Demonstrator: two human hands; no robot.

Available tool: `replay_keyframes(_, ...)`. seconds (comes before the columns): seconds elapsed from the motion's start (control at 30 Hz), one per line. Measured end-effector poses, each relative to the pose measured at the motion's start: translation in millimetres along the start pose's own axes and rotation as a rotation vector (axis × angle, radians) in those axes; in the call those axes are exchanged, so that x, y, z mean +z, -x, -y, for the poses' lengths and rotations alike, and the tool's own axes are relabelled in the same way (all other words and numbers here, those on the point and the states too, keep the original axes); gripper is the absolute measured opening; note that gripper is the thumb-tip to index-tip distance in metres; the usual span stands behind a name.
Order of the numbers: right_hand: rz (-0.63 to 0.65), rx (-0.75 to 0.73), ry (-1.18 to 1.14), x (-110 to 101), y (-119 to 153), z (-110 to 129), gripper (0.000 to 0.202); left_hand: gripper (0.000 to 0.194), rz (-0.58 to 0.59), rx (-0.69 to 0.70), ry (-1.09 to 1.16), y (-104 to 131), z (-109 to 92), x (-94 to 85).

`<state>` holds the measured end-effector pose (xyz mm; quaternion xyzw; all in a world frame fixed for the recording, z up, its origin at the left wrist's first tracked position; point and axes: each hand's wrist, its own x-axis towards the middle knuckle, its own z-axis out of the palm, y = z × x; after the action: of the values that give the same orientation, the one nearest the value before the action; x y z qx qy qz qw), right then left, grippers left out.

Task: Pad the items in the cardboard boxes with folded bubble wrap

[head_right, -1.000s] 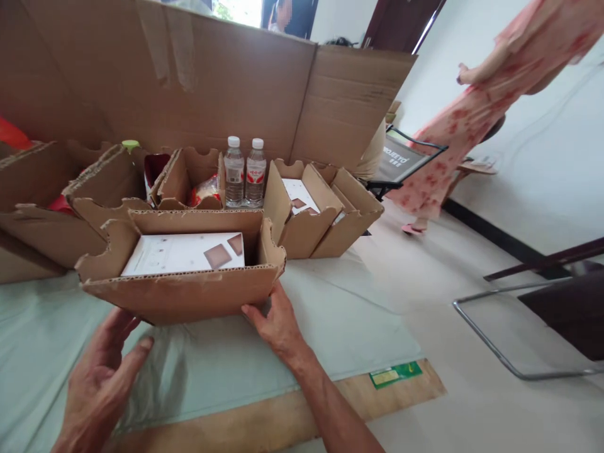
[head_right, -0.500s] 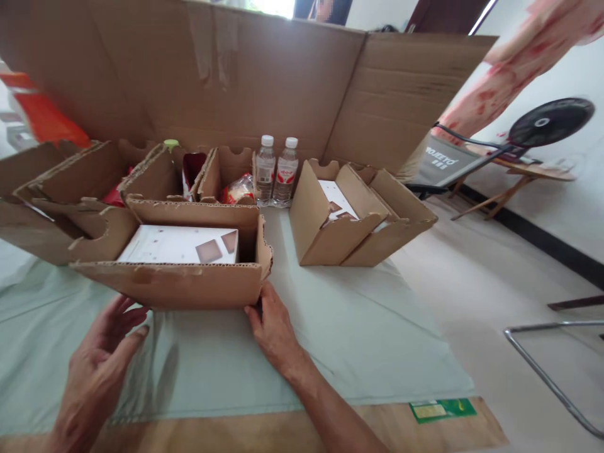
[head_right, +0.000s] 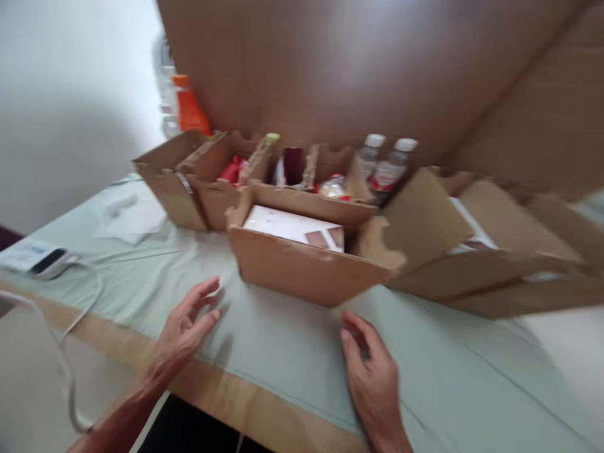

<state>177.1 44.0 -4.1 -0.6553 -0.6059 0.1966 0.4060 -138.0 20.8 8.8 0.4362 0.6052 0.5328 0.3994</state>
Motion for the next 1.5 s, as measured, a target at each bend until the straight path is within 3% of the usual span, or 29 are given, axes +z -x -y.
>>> replay_keyframes(0.13,0.170,-0.222,0.038,22.9,18.5,30.7,0.024,0.033,-0.167,0.127,-0.109,-4.4,0.0,-41.3)
replay_keyframes(0.27,0.347,-0.561,-0.072,81.3,9.0,102.5,0.020,0.027,-0.249,0.208,-0.157,-7.7,13.3,-64.8)
replay_keyframes(0.37,0.464,-0.767,-0.038,141.7,-17.7,156.6,0.030,0.028,-0.233,0.261,-0.134,-8.8,25.7,-69.2)
replay_keyframes(0.47,0.540,-0.944,0.181,209.7,-49.4,202.6,0.035,0.030,-0.218,0.321,-0.123,-9.7,32.0,-69.0)
replay_keyframes(0.6,0.629,-1.052,0.433,292.7,-82.0,250.4,0.034,0.032,-0.251,0.356,-0.079,-10.7,34.9,-69.0)
replay_keyframes(0.67,0.652,-1.060,0.444,319.0,-90.4,264.7,0.041,0.032,-0.262,0.354,-0.039,-9.9,38.3,-68.6)
replay_keyframes(0.73,0.649,-1.052,0.440,326.8,-91.4,269.6,0.050,0.032,-0.275,0.305,0.029,-8.7,42.6,-67.9)
replay_keyframes(0.83,0.592,-1.059,0.326,297.9,-77.1,258.9,0.052,0.035,-0.273,0.119,0.297,-9.7,44.3,-70.4)
replay_keyframes(0.97,0.507,-0.999,-0.007,206.8,-36.5,221.1,0.043,0.062,-0.303,-0.108,0.898,-21.9,27.7,-89.2)
replay_keyframes(1.07,0.543,-0.870,-0.079,139.0,-3.0,189.4,0.044,0.076,-0.230,-0.300,1.102,-31.2,10.7,-106.2)
replay_keyframes(1.17,0.598,-0.777,-0.159,90.2,25.2,164.8,0.050,0.061,-0.169,-0.439,1.050,-29.7,2.4,-107.8)
replay_keyframes(1.27,0.603,-0.689,-0.241,54.7,44.4,147.3,0.052,0.058,-0.206,-0.493,0.891,-17.2,0.9,-92.9)
replay_keyframes(1.43,0.437,-0.528,-0.329,0.4,46.5,109.5,0.034,0.053,-0.271,-0.480,0.633,7.2,-5.1,-54.1)
replay_keyframes(1.5,0.346,-0.459,-0.321,-21.4,39.0,85.8,0.022,0.057,-0.207,-0.456,0.510,17.8,-8.3,-37.2)
